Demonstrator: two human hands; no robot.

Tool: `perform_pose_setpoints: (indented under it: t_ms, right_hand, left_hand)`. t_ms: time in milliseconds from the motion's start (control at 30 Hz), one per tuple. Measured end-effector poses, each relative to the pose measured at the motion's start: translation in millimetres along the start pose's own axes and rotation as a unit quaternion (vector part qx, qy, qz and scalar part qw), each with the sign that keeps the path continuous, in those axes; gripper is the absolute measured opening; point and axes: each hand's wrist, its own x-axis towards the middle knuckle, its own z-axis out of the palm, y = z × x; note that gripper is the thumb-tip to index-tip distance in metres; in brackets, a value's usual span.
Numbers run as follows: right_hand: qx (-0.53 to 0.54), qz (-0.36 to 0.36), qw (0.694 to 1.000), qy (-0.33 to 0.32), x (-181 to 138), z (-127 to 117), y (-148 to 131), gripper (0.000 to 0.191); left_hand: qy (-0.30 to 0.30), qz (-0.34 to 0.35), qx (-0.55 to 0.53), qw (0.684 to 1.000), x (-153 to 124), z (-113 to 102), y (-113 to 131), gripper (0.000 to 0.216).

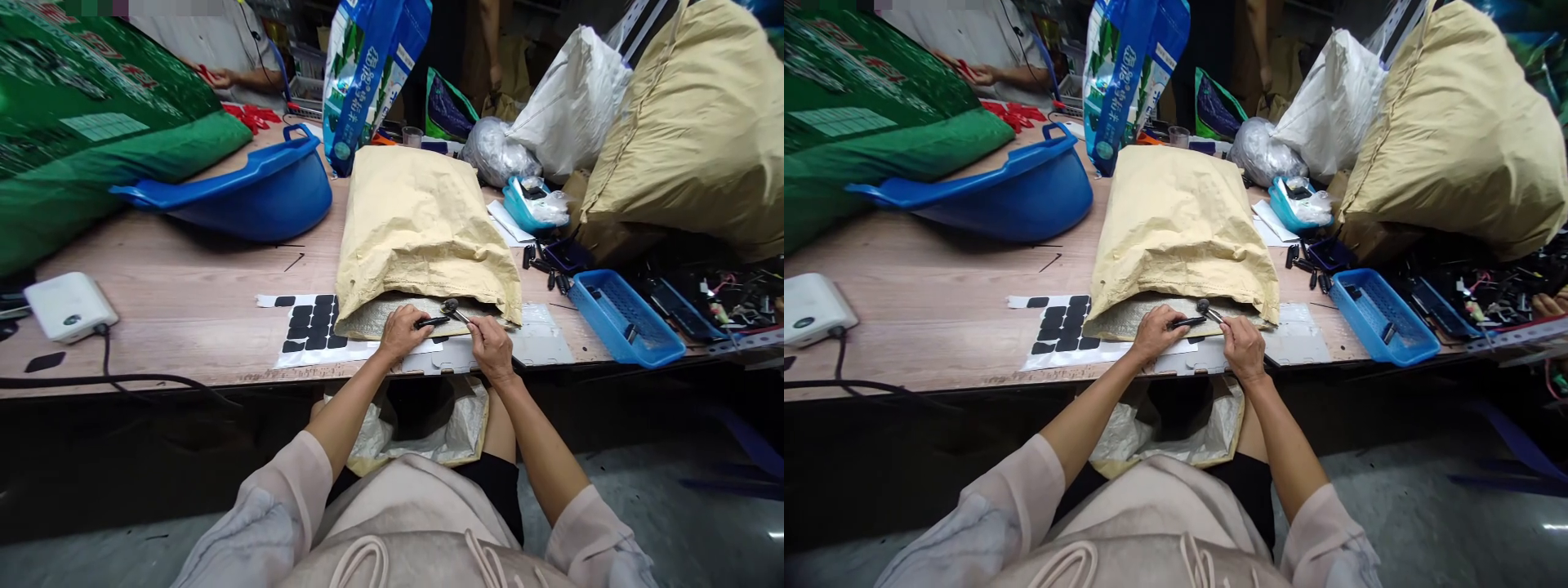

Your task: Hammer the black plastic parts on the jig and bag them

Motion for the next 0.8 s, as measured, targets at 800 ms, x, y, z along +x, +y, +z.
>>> perform_pose_setpoints:
  t_ms: [800]
  right_hand:
    - [0.011,-0.03,0.999,-0.036,-1,11,-24,0.029]
  left_hand:
    - [-0.012,-0.014,0.003,1.0,2,-1,2,0.011]
